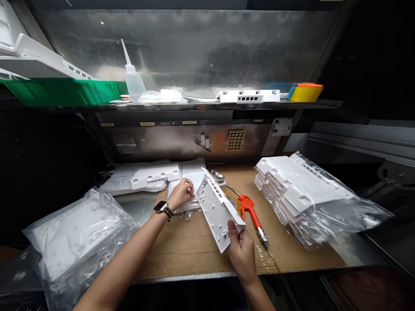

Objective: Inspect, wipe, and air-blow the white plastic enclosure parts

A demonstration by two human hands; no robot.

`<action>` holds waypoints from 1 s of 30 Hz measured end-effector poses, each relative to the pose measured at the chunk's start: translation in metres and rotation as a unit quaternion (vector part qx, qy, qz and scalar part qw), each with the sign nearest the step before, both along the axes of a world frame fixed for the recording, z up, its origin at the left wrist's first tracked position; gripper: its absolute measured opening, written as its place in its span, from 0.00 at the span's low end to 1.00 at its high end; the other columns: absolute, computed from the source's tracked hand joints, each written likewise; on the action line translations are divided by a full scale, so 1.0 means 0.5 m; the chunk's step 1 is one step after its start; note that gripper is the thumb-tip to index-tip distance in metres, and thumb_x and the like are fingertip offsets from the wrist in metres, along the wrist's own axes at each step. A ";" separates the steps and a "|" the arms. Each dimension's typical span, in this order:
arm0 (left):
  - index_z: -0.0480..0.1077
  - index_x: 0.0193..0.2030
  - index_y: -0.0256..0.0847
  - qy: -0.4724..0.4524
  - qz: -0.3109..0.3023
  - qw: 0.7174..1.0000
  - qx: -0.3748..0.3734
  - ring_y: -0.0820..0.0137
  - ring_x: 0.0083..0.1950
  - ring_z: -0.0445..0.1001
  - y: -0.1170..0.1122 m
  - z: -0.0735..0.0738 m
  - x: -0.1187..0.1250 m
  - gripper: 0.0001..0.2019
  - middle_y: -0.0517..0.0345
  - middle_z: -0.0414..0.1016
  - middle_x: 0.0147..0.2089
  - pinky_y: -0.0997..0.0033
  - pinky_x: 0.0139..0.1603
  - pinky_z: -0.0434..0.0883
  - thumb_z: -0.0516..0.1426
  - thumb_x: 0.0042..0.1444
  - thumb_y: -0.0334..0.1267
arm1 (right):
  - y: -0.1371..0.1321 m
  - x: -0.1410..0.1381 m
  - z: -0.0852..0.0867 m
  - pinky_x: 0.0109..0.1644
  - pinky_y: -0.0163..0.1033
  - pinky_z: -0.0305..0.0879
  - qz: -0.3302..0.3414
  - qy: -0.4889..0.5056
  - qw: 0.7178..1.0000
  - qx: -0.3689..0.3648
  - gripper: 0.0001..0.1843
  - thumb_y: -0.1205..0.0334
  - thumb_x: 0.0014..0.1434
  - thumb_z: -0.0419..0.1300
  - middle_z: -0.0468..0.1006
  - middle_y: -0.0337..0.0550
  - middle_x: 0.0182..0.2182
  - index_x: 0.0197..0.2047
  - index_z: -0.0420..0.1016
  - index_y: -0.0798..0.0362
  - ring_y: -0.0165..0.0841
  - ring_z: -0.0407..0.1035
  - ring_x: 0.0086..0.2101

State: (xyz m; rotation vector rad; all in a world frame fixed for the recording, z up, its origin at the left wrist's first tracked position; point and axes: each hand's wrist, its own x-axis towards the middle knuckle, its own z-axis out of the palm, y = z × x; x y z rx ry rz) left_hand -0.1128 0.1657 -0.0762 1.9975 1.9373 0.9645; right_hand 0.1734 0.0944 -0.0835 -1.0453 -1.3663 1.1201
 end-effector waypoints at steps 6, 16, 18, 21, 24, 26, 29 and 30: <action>0.77 0.46 0.43 0.071 0.067 0.992 0.079 0.56 0.63 0.71 0.024 0.045 -0.028 0.05 0.49 0.75 0.62 0.43 0.65 0.70 0.59 0.68 0.38 | -0.001 0.005 -0.006 0.56 0.50 0.74 -0.014 -0.014 1.000 -0.015 0.33 0.33 0.65 0.59 0.85 0.60 0.48 0.50 0.81 0.57 0.51 0.80 0.49; 0.73 0.60 0.44 0.063 -0.085 0.994 0.007 0.60 0.53 0.79 0.044 0.116 0.042 0.22 0.47 0.72 0.67 0.55 0.51 0.80 0.64 0.60 0.27 | -0.050 0.012 -0.064 0.56 0.54 0.75 -0.163 0.018 0.986 0.017 0.37 0.28 0.60 0.60 0.85 0.65 0.44 0.45 0.82 0.57 0.57 0.79 0.51; 0.74 0.60 0.43 0.042 -0.129 0.991 0.001 0.62 0.49 0.80 0.042 0.129 0.060 0.26 0.49 0.77 0.62 0.62 0.45 0.80 0.64 0.54 0.23 | -0.061 0.009 -0.066 0.60 0.56 0.72 -0.151 0.006 0.988 0.031 0.37 0.29 0.61 0.60 0.85 0.64 0.44 0.50 0.82 0.57 0.58 0.77 0.54; 0.72 0.64 0.42 0.014 -0.113 0.993 0.043 0.67 0.41 0.81 0.036 0.144 0.084 0.32 0.48 0.78 0.62 0.70 0.36 0.78 0.57 0.52 0.20 | -0.070 0.006 -0.068 0.61 0.57 0.72 -0.113 -0.021 0.993 0.019 0.39 0.28 0.62 0.58 0.86 0.60 0.45 0.56 0.81 0.55 0.58 0.75 0.57; 0.72 0.65 0.43 0.026 -0.053 0.993 0.102 0.68 0.37 0.80 0.016 0.150 0.108 0.32 0.47 0.72 0.69 0.68 0.35 0.78 0.52 0.53 0.21 | -0.068 0.007 -0.068 0.56 0.54 0.75 -0.091 -0.041 0.995 0.003 0.41 0.28 0.61 0.58 0.86 0.58 0.46 0.59 0.80 0.55 0.57 0.78 0.53; 0.73 0.64 0.45 0.058 -0.029 0.989 0.130 0.64 0.42 0.81 -0.007 0.149 0.126 0.30 0.49 0.70 0.71 0.62 0.42 0.79 0.52 0.57 0.22 | -0.060 0.014 -0.059 0.51 0.50 0.76 -0.096 -0.063 0.993 -0.004 0.41 0.27 0.61 0.58 0.87 0.59 0.44 0.56 0.81 0.57 0.55 0.81 0.47; 0.73 0.65 0.52 0.111 -0.045 0.982 0.145 0.58 0.50 0.81 -0.054 0.139 0.158 0.27 0.55 0.69 0.73 0.54 0.52 0.79 0.50 0.65 0.25 | -0.040 0.039 -0.030 0.43 0.44 0.76 -0.120 -0.084 0.988 -0.047 0.38 0.28 0.59 0.61 0.87 0.57 0.36 0.47 0.84 0.58 0.51 0.83 0.39; 0.70 0.67 0.54 0.123 -0.054 0.980 0.144 0.59 0.50 0.81 -0.071 0.134 0.169 0.29 0.56 0.68 0.73 0.53 0.52 0.79 0.48 0.66 0.25 | -0.034 0.050 -0.017 0.41 0.43 0.76 -0.120 -0.071 0.988 -0.063 0.36 0.29 0.59 0.63 0.87 0.56 0.35 0.45 0.85 0.57 0.50 0.83 0.38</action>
